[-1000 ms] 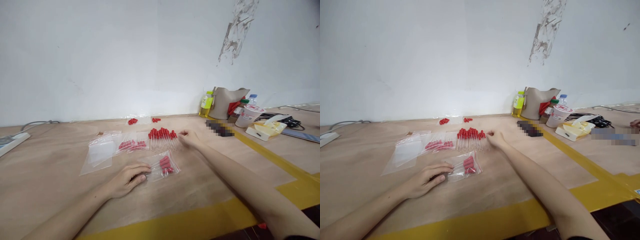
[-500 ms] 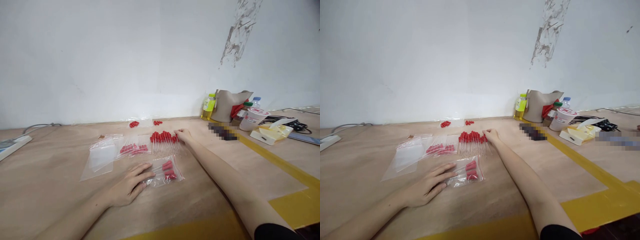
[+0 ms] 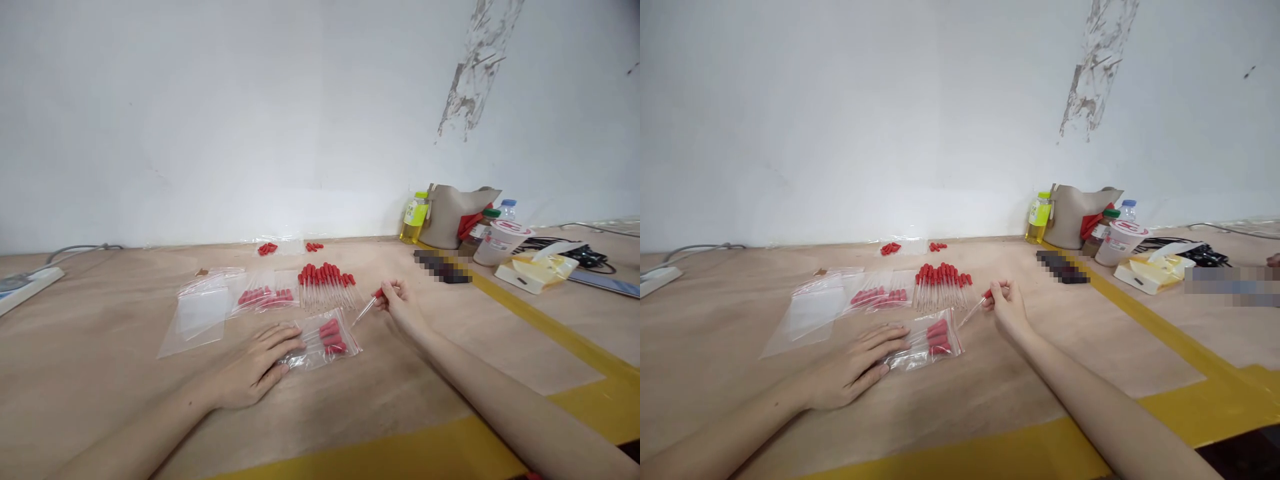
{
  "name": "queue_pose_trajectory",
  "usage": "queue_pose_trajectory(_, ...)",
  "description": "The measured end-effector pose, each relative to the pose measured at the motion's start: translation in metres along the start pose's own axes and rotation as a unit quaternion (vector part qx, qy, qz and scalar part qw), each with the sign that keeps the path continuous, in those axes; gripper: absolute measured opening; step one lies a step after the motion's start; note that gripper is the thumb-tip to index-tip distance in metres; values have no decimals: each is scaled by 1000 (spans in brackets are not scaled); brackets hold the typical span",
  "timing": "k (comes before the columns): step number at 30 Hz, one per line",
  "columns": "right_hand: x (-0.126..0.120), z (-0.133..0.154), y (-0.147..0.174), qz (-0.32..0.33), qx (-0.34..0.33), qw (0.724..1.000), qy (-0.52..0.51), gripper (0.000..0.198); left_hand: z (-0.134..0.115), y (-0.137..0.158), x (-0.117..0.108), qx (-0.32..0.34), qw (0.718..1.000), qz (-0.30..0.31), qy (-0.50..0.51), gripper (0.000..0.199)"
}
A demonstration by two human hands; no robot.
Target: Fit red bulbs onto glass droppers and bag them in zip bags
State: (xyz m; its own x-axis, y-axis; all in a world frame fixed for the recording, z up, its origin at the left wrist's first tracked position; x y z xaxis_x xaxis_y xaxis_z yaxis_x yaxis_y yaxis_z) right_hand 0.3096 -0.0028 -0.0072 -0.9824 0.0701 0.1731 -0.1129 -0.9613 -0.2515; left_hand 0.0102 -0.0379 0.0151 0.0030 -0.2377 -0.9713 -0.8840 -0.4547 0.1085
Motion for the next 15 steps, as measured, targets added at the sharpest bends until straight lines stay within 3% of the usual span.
queue_pose_trajectory(10, 15, -17, 8, 48, 33, 997, -59, 42, 1, 1, 1, 1, 1000, -6, 3, 40)
queue_pose_trajectory(15, 18, -18, 12, 21, 49, 992, -113, 37, 3, 1, 2, -3, 1000, -4, 7, 40)
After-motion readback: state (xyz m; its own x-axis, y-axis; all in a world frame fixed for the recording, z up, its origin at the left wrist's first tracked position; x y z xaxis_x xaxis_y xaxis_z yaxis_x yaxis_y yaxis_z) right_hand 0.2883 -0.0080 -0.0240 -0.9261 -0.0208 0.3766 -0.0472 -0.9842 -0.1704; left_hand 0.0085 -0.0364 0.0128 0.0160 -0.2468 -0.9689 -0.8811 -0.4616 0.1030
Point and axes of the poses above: each hand's wrist, its own y-axis away from the middle knuckle, its own x-axis out of the palm, z = x × y, the point moved 2 cm from there along -y, towards the middle knuckle, and after that the axes turned 15 degrees about z, right-handed, at the moved point
